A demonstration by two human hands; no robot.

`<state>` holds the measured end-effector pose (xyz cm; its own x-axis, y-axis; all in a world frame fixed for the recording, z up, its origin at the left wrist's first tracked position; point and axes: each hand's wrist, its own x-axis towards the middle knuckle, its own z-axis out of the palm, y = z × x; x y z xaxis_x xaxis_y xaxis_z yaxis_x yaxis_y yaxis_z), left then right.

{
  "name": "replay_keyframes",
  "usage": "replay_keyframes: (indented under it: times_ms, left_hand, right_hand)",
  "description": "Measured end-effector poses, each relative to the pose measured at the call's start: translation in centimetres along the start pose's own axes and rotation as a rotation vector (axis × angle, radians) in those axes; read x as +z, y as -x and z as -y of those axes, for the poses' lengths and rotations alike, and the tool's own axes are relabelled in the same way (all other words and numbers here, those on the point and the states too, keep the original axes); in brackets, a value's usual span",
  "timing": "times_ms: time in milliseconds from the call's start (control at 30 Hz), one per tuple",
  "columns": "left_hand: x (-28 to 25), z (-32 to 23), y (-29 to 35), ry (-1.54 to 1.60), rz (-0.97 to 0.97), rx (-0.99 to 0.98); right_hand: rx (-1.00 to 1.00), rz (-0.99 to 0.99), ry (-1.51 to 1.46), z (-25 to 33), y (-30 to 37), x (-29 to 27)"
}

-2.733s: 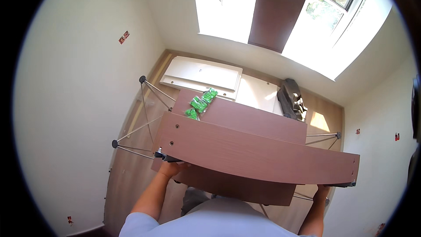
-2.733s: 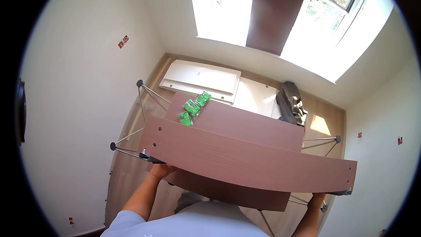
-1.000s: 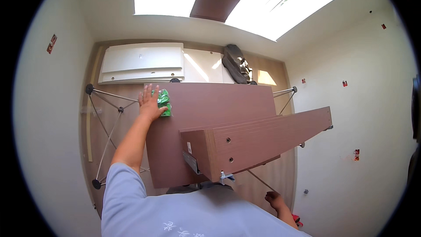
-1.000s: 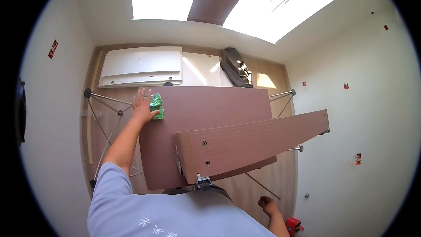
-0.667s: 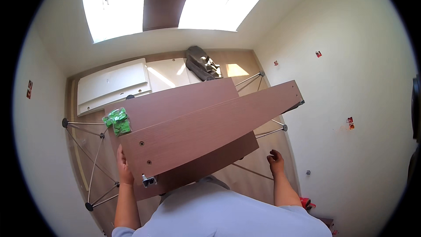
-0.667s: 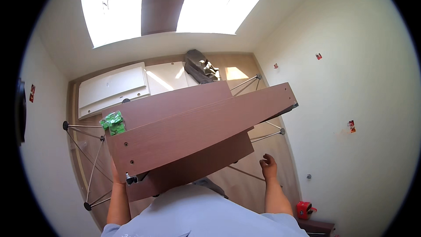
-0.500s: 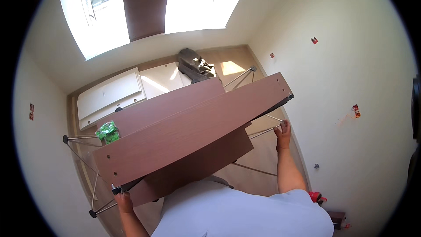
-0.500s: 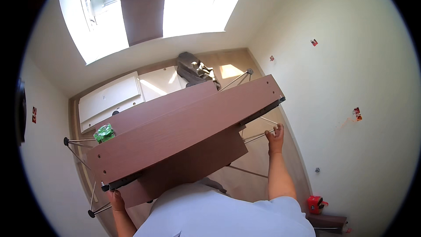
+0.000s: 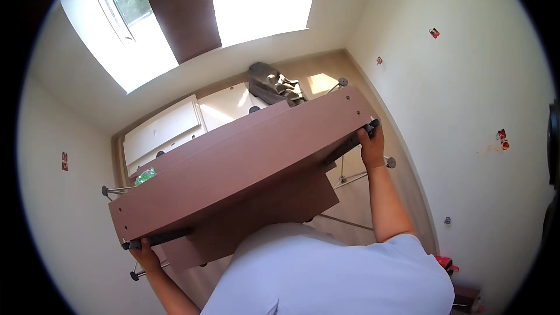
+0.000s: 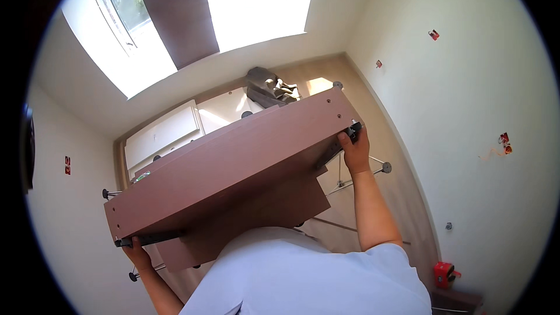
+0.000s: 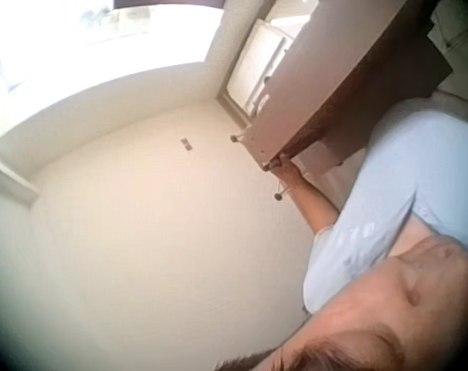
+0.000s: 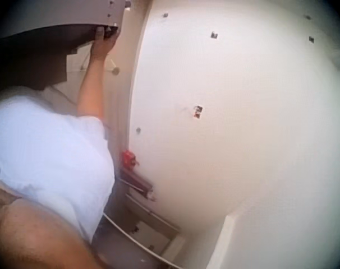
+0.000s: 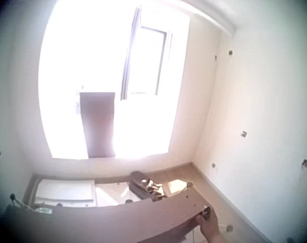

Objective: The person installs metal drawer slides onto a wooden board using an electric drill and screws.

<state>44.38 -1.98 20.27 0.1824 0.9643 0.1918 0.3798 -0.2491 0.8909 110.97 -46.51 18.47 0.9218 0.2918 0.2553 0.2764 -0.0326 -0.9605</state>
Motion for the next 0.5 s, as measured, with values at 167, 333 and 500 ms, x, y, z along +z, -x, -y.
replay_keyframes:
  times_ms: [167,333,500]
  left_hand:
    - [3.8,-5.4,-2.9,0.058,0.005,-0.023]
    - [5.2,-7.5,-9.5,-0.001,0.062,-0.049]
    - [6.0,-8.6,-12.1,-0.001,0.088,-0.082]
  right_hand:
    - [0.001,0.078,0.153,1.7,-5.1,2.2]
    - [-0.103,0.226,0.278,2.0,-8.6,3.9]
    - [0.015,0.288,0.083,-7.6,-5.9,3.8]
